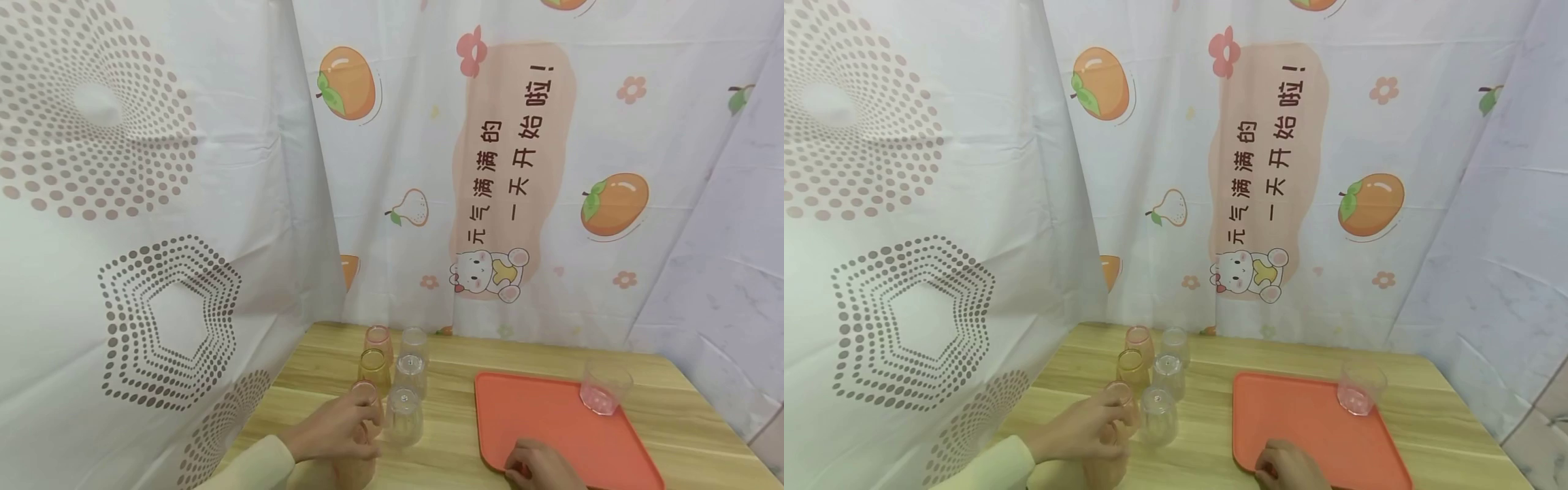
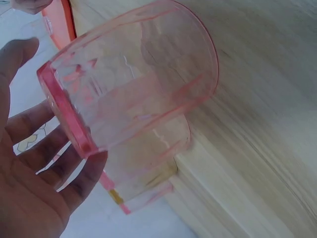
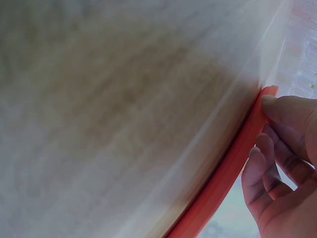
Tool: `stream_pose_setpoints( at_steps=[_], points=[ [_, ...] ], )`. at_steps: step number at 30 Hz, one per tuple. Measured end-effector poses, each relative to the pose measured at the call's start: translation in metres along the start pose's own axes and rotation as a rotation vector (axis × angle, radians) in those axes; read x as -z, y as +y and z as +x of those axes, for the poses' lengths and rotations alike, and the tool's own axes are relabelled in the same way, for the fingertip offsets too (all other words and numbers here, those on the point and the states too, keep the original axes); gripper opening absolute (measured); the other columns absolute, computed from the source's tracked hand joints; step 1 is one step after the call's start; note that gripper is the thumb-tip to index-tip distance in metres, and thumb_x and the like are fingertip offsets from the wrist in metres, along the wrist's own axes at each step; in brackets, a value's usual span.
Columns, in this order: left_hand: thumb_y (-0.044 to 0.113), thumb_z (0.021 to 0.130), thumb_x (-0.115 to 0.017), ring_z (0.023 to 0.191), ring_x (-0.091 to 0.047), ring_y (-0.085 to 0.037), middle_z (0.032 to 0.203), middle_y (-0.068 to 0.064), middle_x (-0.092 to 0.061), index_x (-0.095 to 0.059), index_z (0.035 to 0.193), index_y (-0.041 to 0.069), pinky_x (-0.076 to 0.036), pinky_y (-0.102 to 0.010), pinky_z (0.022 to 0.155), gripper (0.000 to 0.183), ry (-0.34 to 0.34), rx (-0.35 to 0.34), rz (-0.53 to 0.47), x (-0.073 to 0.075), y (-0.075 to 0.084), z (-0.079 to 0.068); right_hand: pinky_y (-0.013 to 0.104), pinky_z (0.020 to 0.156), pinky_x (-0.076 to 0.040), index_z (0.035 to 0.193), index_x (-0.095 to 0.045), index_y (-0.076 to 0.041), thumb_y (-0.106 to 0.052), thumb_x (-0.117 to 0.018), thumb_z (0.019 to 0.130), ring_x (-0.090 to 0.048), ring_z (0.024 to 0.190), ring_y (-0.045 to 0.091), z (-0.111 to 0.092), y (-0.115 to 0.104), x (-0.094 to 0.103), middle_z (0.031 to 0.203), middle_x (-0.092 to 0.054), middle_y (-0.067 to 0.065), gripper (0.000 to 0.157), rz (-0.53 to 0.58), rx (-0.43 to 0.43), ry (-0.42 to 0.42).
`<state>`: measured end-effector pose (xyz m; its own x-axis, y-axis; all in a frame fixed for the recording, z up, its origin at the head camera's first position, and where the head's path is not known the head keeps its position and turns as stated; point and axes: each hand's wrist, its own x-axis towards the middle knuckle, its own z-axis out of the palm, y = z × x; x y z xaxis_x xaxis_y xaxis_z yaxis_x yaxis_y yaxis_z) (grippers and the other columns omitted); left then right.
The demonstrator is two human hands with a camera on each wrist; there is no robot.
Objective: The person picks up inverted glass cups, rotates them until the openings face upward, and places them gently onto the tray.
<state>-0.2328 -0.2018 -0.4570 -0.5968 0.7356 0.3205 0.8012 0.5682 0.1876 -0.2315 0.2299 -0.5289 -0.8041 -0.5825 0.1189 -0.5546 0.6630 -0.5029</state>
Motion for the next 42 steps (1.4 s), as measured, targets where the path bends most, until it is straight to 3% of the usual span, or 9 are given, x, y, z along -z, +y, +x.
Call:
stream_pose_setpoints(
  at_steps=[5, 8, 12, 16, 23, 31, 38, 42],
  points=[
    [0.052, 0.084, -0.08, 0.094, -0.052, 0.0, 0.114, 0.011, -0.05, -0.073, 0.101, 0.021, -0.049, -0.017, 0.071, 0.036, -0.065, 0.068, 0.009, 0.007, -0.004, -0.007, 0.025, 0.056, -0.042, 0.083, -0.075, -0.024, -0.029, -0.079, 0.091, -0.045, 0.067, -0.004, 0.001, 0.0, 0.002, 0.077, -0.048, -0.022, 0.01, 0.0, 0.011, -0.002],
    [0.051, 0.083, -0.081, 0.096, -0.052, 0.0, 0.114, 0.013, -0.053, -0.074, 0.102, 0.023, -0.049, -0.021, 0.072, 0.034, -0.122, 0.118, -0.011, 0.011, -0.007, -0.01, 0.025, 0.056, -0.042, 0.082, -0.074, -0.024, -0.028, -0.08, 0.091, -0.044, 0.067, -0.004, 0.001, 0.001, 0.001, 0.076, -0.047, -0.023, 0.011, -0.011, 0.027, 0.001],
    [0.044, 0.081, -0.084, 0.1, -0.052, -0.001, 0.114, 0.013, -0.056, -0.074, 0.105, 0.023, -0.05, -0.022, 0.078, 0.033, -0.155, 0.103, -0.025, 0.014, -0.01, -0.011, 0.024, 0.056, -0.043, 0.08, -0.074, -0.023, -0.026, -0.081, 0.089, -0.045, 0.067, -0.005, 0.002, 0.003, 0.001, 0.077, -0.047, -0.024, 0.012, -0.051, 0.055, 0.014],
    [0.043, 0.08, -0.087, 0.094, -0.05, -0.002, 0.108, 0.013, -0.057, -0.073, 0.109, 0.018, -0.048, -0.021, 0.079, 0.041, -0.191, 0.087, -0.056, 0.017, -0.011, -0.011, 0.024, 0.056, -0.043, 0.08, -0.074, -0.022, -0.025, -0.081, 0.089, -0.045, 0.068, -0.005, 0.002, 0.004, 0.0, 0.077, -0.047, -0.025, 0.011, -0.072, 0.065, 0.022],
    [0.044, 0.076, -0.09, 0.092, -0.049, -0.001, 0.106, 0.013, -0.056, -0.074, 0.114, 0.015, -0.048, -0.02, 0.078, 0.051, -0.268, 0.135, -0.067, 0.021, -0.01, -0.009, 0.024, 0.056, -0.041, 0.081, -0.074, -0.023, -0.027, -0.081, 0.089, -0.043, 0.067, -0.005, 0.001, 0.002, -0.001, 0.077, -0.048, -0.023, 0.011, -0.066, 0.034, 0.015],
    [0.043, 0.076, -0.089, 0.09, -0.052, -0.001, 0.104, 0.014, -0.059, -0.074, 0.106, 0.017, -0.049, -0.02, 0.077, 0.042, -0.254, 0.106, -0.029, 0.025, -0.009, -0.006, 0.025, 0.057, -0.043, 0.082, -0.075, -0.022, -0.026, -0.081, 0.089, -0.045, 0.068, -0.005, 0.002, 0.0, 0.001, 0.077, -0.048, -0.025, 0.011, -0.051, 0.035, 0.008],
    [0.042, 0.082, -0.086, 0.099, -0.059, -0.004, 0.11, 0.014, -0.06, -0.072, 0.107, 0.019, -0.053, -0.024, 0.081, 0.037, -0.217, 0.082, -0.137, 0.03, -0.008, -0.002, 0.025, 0.057, -0.043, 0.082, -0.075, -0.021, -0.026, -0.081, 0.089, -0.045, 0.068, -0.005, 0.003, 0.001, 0.002, 0.078, -0.048, -0.025, 0.01, -0.061, 0.06, 0.011],
    [0.044, 0.084, -0.084, 0.093, -0.056, -0.002, 0.111, 0.014, -0.058, -0.072, 0.11, 0.02, -0.051, -0.022, 0.079, 0.038, -0.211, 0.069, -0.183, 0.031, -0.006, 0.0, 0.025, 0.057, -0.042, 0.082, -0.075, -0.02, -0.025, -0.081, 0.089, -0.043, 0.068, -0.005, 0.003, 0.002, 0.002, 0.078, -0.048, -0.025, 0.01, -0.068, 0.07, 0.009]
  ],
)
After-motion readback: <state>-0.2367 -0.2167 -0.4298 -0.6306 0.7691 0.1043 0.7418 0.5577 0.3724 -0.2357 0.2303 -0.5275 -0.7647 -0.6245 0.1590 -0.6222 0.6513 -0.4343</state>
